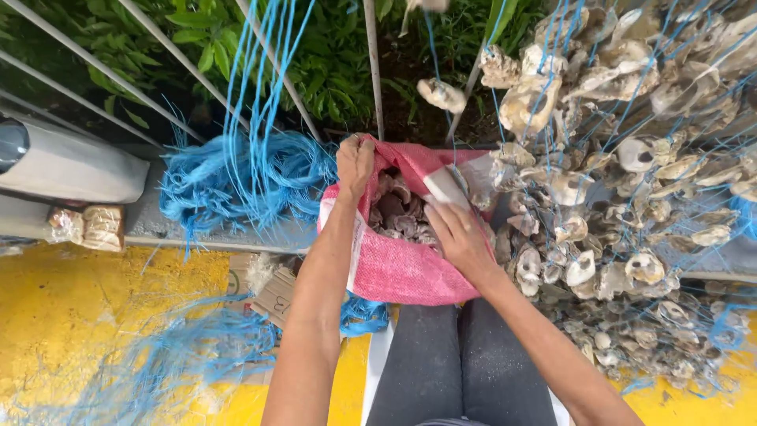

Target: Tying empty oyster shells onto plastic strings to create lines for oyster farming.

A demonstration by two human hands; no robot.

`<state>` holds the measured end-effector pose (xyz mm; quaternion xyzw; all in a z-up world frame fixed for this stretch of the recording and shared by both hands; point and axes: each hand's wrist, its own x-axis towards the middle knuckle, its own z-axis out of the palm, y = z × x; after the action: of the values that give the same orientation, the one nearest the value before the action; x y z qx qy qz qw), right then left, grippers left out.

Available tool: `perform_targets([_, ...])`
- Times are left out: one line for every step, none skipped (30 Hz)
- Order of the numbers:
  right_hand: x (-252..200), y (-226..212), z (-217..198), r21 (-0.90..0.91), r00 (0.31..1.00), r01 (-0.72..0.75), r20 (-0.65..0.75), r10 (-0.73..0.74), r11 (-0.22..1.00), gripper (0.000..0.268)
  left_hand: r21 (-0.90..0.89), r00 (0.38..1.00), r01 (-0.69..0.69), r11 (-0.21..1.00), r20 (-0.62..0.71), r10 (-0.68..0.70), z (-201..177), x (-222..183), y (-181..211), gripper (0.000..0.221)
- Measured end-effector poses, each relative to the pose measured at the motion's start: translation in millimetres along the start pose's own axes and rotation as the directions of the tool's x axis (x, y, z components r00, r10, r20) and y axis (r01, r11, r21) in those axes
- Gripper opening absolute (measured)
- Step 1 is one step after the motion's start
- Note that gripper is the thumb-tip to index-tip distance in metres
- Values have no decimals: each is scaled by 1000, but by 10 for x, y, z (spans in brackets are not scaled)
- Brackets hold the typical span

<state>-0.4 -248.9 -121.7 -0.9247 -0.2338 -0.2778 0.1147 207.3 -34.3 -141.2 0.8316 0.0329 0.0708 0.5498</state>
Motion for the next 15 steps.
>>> perform_targets([-1, 18, 5, 2, 1000, -5, 11, 5, 1000, 53, -1, 1000, 11, 1000, 6, -11, 5, -45, -33, 35])
perform_targets([62, 81, 30, 68, 994, -108, 33, 106, 992, 60, -26, 998, 64, 998, 9, -64, 7, -7, -20, 33])
perform_targets([129, 140, 48, 131, 977, -211, 62, 204, 969, 71, -52, 993, 118, 992, 13, -117, 5, 28, -2, 31])
perform_targets([160, 209, 81, 133, 978, -204, 62, 197, 970, 71, -54, 993, 119, 991, 6, -118, 11, 45, -29, 31])
perform_targets([193, 278, 115, 132, 939, -301, 212, 269, 944, 66, -109, 991, 134, 985, 19, -133, 17, 63, -56, 31])
perform_targets([211, 321, 157, 116, 871, -401, 355, 340, 909, 61, -157, 989, 148, 976, 38, -144, 16, 75, -91, 30])
perform_targets([232, 359, 164, 119, 871, -402, 354, 339, 908, 61, -154, 989, 148, 977, 36, -144, 5, -1, 19, 30])
perform_targets([253, 394, 176, 205, 862, -457, 340, 375, 865, 54, 60, 999, -20, 998, -42, 23, -12, -82, 121, 31])
perform_targets([274, 428, 188, 291, 850, -506, 330, 411, 812, 57, 282, 976, -172, 944, -80, 202, -28, -164, 222, 36])
perform_targets([231, 547, 259, 298, 852, -501, 331, 404, 812, 57, 288, 976, -168, 943, -87, 200, -118, -371, 481, 36])
perform_targets([188, 666, 334, 238, 808, -571, 332, 486, 786, 48, 383, 885, -421, 823, -26, 465, -201, -577, 738, 43])
perform_targets([100, 773, 395, 172, 752, -642, 331, 570, 747, 39, 447, 729, -633, 632, 71, 681, -262, -816, 985, 53])
perform_targets([87, 863, 482, 174, 750, -643, 338, 568, 746, 39, 450, 734, -629, 634, 74, 675, -298, -1073, 1073, 53])
perform_targets([86, 978, 558, 183, 697, -707, 341, 630, 683, 33, 344, 675, -733, 587, 255, 693, -317, -1306, 1181, 61])
perform_targets([82, 1093, 633, 192, 639, -765, 344, 688, 615, 28, 214, 578, -813, 542, 419, 700, -337, -1540, 1289, 72])
